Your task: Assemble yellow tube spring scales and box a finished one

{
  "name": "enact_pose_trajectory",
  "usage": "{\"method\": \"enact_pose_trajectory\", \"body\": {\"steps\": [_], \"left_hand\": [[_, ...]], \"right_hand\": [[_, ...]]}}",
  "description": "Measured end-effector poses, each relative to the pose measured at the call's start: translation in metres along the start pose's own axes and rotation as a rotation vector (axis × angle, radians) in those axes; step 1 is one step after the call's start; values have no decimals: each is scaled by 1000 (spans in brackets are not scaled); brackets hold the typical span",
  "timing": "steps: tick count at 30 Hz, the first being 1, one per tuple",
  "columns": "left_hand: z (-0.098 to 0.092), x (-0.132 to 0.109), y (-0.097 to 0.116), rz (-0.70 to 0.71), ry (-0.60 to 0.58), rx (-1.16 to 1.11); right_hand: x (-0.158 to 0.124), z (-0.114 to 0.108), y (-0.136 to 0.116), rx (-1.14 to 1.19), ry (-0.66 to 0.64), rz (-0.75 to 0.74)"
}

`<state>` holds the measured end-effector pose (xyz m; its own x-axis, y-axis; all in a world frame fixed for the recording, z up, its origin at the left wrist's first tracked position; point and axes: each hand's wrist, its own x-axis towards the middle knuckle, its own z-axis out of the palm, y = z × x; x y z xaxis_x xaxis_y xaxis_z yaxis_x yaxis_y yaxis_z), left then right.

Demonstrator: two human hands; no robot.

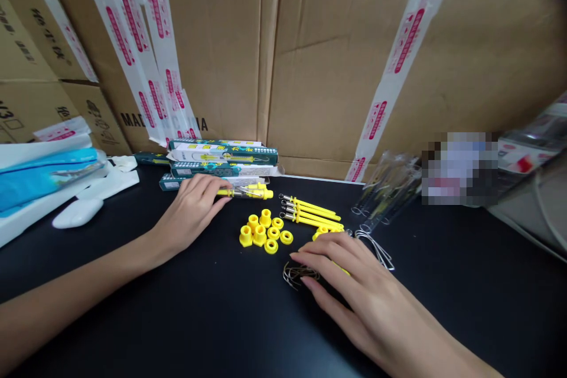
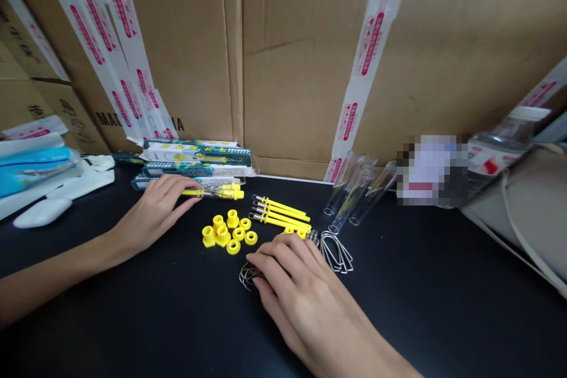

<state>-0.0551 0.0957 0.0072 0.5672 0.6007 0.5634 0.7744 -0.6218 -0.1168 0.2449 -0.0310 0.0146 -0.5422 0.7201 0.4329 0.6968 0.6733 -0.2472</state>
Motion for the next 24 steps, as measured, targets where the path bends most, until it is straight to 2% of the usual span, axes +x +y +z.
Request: {"method": "enact_pose_trajectory", "body": {"steps": [4,9,13,17,19,24], "left_hand": [[-3,0,4,21,108,33],[-15,-12,7,133,246,21],[-29,-25,28,294,253,-31],[-40,-26,53,447,205,-1],[-42,-21,59,472,236,-3],[-47,-16,63,429,121,-30]], "right_hand": [[-1,2,4,75,111,58],[-1,1,6,408,179,366],[1,3,3,825,193,439],[3,6,-3,1102,111,586],[4,5,-4,1153,80,667],[4,4,-4,1145,37,723]]}}
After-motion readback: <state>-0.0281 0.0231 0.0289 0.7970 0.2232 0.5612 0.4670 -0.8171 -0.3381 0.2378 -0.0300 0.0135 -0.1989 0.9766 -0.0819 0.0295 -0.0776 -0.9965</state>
